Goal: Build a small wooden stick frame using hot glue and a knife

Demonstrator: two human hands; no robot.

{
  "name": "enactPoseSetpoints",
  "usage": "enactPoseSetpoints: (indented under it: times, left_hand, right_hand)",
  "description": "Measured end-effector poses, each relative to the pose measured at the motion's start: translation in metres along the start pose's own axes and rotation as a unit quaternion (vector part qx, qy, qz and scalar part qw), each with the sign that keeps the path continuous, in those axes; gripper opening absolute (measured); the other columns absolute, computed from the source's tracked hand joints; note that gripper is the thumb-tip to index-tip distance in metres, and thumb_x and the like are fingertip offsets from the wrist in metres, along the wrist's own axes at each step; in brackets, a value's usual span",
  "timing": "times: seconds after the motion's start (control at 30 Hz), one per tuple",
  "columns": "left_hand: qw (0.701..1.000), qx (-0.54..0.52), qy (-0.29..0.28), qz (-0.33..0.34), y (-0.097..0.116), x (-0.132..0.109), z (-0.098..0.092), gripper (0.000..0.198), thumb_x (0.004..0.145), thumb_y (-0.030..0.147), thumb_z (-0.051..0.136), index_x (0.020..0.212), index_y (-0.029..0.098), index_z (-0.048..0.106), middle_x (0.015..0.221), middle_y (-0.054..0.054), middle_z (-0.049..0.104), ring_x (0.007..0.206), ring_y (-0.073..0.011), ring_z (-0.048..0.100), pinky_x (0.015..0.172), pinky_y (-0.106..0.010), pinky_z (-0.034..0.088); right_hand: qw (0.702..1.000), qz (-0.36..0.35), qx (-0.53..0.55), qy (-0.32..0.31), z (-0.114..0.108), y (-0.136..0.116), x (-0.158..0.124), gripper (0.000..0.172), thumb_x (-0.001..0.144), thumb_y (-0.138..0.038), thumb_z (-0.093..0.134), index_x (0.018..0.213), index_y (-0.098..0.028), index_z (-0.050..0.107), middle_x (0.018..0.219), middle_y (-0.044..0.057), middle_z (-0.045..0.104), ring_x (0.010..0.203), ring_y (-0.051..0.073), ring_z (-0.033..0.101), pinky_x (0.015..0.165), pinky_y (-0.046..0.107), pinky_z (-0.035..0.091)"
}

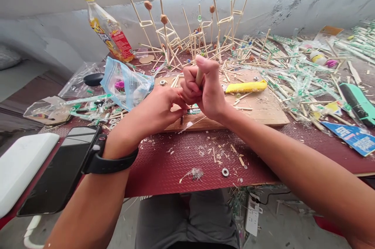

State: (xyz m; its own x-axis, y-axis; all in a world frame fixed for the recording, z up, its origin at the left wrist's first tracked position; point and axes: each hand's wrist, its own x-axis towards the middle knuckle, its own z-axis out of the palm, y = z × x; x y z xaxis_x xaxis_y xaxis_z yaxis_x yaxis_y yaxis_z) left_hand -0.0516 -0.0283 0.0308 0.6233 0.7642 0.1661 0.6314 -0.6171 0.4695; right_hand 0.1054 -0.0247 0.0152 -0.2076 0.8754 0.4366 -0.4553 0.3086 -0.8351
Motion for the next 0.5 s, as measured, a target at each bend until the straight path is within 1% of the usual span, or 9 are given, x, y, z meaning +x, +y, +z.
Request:
enactPoseSetpoints:
  times: [0.13,0.2,0.27,0.37,0.4,0.43,0.47,0.5]
  left_hand:
    - [0.999,0.006,0.036,0.010,0.002,-0.004,-0.008,0.024,0.084,0.002,0.064,0.077,0.020,0.079,0.071,-0.002,0.077,0.067,-0.0163,0.064,0.075,-0.033,0.052]
    - [0.997,0.004,0.074,0.016,0.003,-0.006,-0.016,0.023,0.083,0.004,0.065,0.073,0.021,0.079,0.066,0.001,0.073,0.064,-0.0147,0.060,0.070,-0.032,0.048]
    - [0.989,-0.010,0.149,0.010,0.007,-0.006,-0.023,0.020,0.085,0.007,0.069,0.073,0.020,0.079,0.066,0.001,0.073,0.064,-0.0140,0.059,0.067,-0.032,0.045]
    - [0.959,-0.044,0.280,-0.008,0.020,-0.001,-0.033,0.017,0.093,0.011,0.069,0.082,0.018,0.079,0.074,-0.001,0.077,0.066,-0.0144,0.061,0.067,-0.033,0.046]
    - [0.954,-0.048,0.296,-0.012,0.027,0.002,-0.036,0.018,0.098,0.013,0.066,0.086,0.018,0.078,0.076,-0.001,0.077,0.067,-0.0146,0.062,0.068,-0.033,0.048]
    - [0.953,-0.045,0.298,-0.012,0.035,0.006,-0.039,0.020,0.103,0.017,0.065,0.087,0.019,0.077,0.078,-0.001,0.077,0.070,-0.0153,0.064,0.070,-0.033,0.050]
    - [0.957,-0.041,0.288,-0.007,0.044,0.010,-0.042,0.024,0.108,0.023,0.064,0.087,0.020,0.075,0.080,-0.002,0.077,0.074,-0.0163,0.066,0.072,-0.033,0.051]
    - [0.970,-0.036,0.240,0.001,0.052,0.014,-0.044,0.029,0.113,0.028,0.059,0.090,0.021,0.074,0.086,-0.003,0.078,0.082,-0.0178,0.069,0.078,-0.034,0.052]
  right_hand:
    - [1.000,0.011,-0.005,0.001,-0.001,0.002,0.001,0.077,0.099,-0.093,0.044,0.057,-0.029,0.034,0.049,-0.009,0.018,0.048,0.011,0.009,0.046,0.031,0.010]
    - [1.000,0.021,-0.012,0.005,-0.001,0.004,0.002,0.078,0.097,-0.097,0.042,0.058,-0.030,0.033,0.051,-0.009,0.018,0.049,0.011,0.010,0.046,0.031,0.012]
    - [0.999,0.027,-0.021,0.004,0.000,0.007,0.002,0.079,0.095,-0.100,0.043,0.059,-0.030,0.032,0.053,-0.010,0.018,0.050,0.010,0.010,0.046,0.030,0.012]
    - [0.999,0.017,-0.032,-0.023,0.003,0.012,0.001,0.075,0.097,-0.093,0.054,0.061,-0.029,0.036,0.056,-0.010,0.021,0.050,0.009,0.012,0.047,0.029,0.014]
    - [0.999,0.012,-0.032,-0.026,0.003,0.014,0.000,0.074,0.097,-0.091,0.058,0.062,-0.029,0.036,0.057,-0.010,0.022,0.050,0.009,0.013,0.047,0.029,0.015]
    - [0.999,0.011,-0.030,-0.020,0.004,0.016,-0.001,0.073,0.096,-0.089,0.060,0.064,-0.029,0.036,0.058,-0.010,0.022,0.051,0.009,0.014,0.047,0.029,0.016]
    - [0.999,0.025,-0.029,-0.013,0.004,0.017,-0.002,0.072,0.095,-0.089,0.062,0.066,-0.029,0.036,0.059,-0.010,0.022,0.051,0.010,0.016,0.047,0.029,0.018]
    - [0.998,0.049,-0.029,-0.007,0.003,0.018,-0.002,0.071,0.094,-0.089,0.063,0.068,-0.029,0.036,0.060,-0.010,0.022,0.052,0.011,0.018,0.047,0.029,0.020]
